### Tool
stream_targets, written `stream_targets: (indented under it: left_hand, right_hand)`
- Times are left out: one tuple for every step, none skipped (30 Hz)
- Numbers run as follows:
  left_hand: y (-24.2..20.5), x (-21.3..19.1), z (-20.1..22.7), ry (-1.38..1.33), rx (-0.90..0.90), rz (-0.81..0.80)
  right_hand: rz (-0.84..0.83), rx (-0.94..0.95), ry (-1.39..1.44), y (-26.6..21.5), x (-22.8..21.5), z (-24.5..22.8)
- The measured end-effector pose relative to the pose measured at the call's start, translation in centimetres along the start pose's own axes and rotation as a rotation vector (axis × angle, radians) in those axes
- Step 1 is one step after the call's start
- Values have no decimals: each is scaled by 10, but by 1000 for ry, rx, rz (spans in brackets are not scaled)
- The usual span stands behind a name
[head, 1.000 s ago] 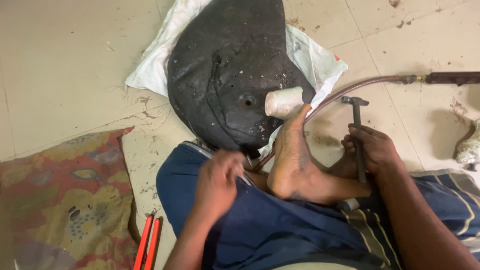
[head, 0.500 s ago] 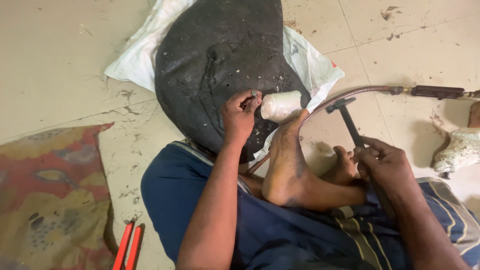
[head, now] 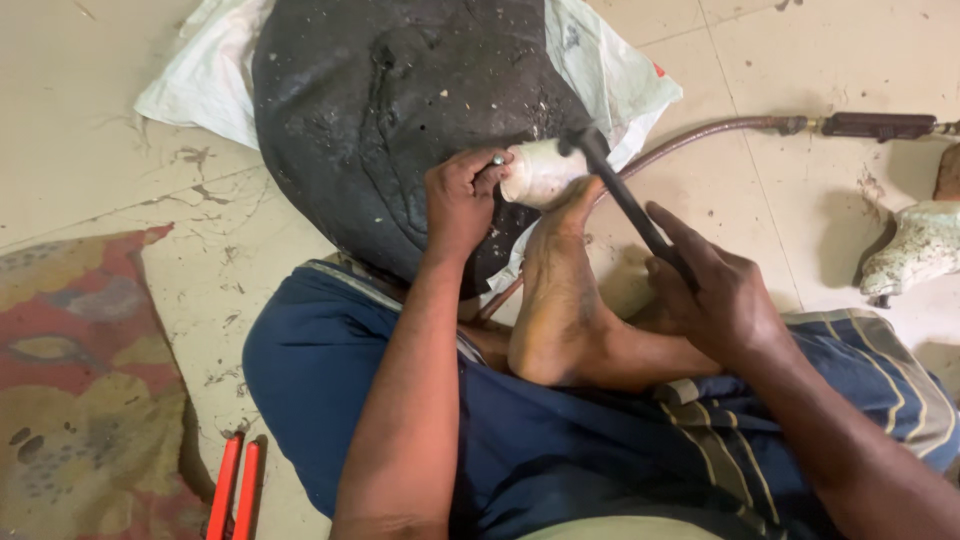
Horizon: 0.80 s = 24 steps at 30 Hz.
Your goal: The person sits on the floor and uses a hammer and chisel to carve a white cylindrical stone object placed on a large dark rock. The person repeatedly strikes the chisel to shape the stone.
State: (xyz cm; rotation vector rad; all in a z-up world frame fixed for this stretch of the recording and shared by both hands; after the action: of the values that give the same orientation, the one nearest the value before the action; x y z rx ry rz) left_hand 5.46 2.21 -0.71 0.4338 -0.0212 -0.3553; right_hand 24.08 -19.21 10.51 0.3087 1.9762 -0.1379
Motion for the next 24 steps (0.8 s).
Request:
stream_targets:
  left_hand:
    - [-2,0,-1,3,-20,-4]
    - [-1,0,-2,5,-35,-8]
    - [0,1,-2,7,-50,-11]
    - [0,1,-2,21,-9,-15]
    - [0,2,-2,35,33,-18]
    - [-2,3,-3,48,74,-21]
    - [-3,4,-3,47,65,-14]
    - [-3,4,-4,46,56,-6]
    - [-4,5,-5,45,47,1]
    - [-5,5,-6,65,81,-3]
    - [-5,6,-7,86,115,-8]
    - [-6,5,-7,108,149,-13]
    - [-6,5,-9,120,133,-16]
    - [-7,7,-11,129,115,-21]
    - [-8,9,-13,138,97,-27]
    - [-8,9,-13,145,119,-22]
    - [-8,8,-13,151,142,-18]
    - [-8,8,-14,157,165,-14]
    - [-7,8,-15,149,173,-13]
    - [-8,8,-15,143,179,-12]
    - [-9,9,-15,137,184,-10]
    - [-8,9,-15,138,188,-18]
    - [-8,9,-16,139,191,-27]
    - [-9,9,-16,139,192,-37]
  right_hand:
    - [37,-92,-56,2,-1,-2]
    - [78,-185,-113,6,-3,-3]
    - [56,-204,-129,9,-3,-3]
    - [31,-222,-145,12,-3,-4]
    - [6,-241,-160,14,-3,-4]
    - [4,-265,-170,16,-4,-4]
    - [2,-289,-179,18,-4,-5]
    - [0,-314,-188,20,-5,-6]
    - [-5,-319,-197,21,-5,-8]
    - [-8,-327,-207,23,-6,-9]
    - [-11,-334,-217,24,-7,-11]
    - [-8,-352,-207,25,-7,-12]
    - [-4,-370,-197,26,-7,-11]
    - [-2,-385,-187,24,-5,-8]
    - [0,-381,-199,23,-4,-5]
    - [5,-378,-212,24,-3,-7]
    - [10,-374,-226,25,-3,-9]
    - [13,-393,-235,26,-3,-8]
    - [15,-412,-245,28,-4,-7]
    - [16,-432,-253,28,-2,-5]
    - [15,-428,-259,27,0,-3]
    - [16,-425,-264,28,2,-2]
    - [17,-421,-269,28,5,0]
    - [52,-443,-262,26,6,2]
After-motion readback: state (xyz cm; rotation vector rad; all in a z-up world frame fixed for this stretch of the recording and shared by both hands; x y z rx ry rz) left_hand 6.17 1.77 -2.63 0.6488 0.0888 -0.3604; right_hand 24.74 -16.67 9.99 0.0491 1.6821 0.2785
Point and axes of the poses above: each hand's wrist, its own y-axis towards the middle knuckle, its own x-axis out of the palm, z = x × y, the point moved 1 cm from there along y, towards the middle knuckle, and after that the axes turned 15 degrees about -y, right-handed, at the moved point
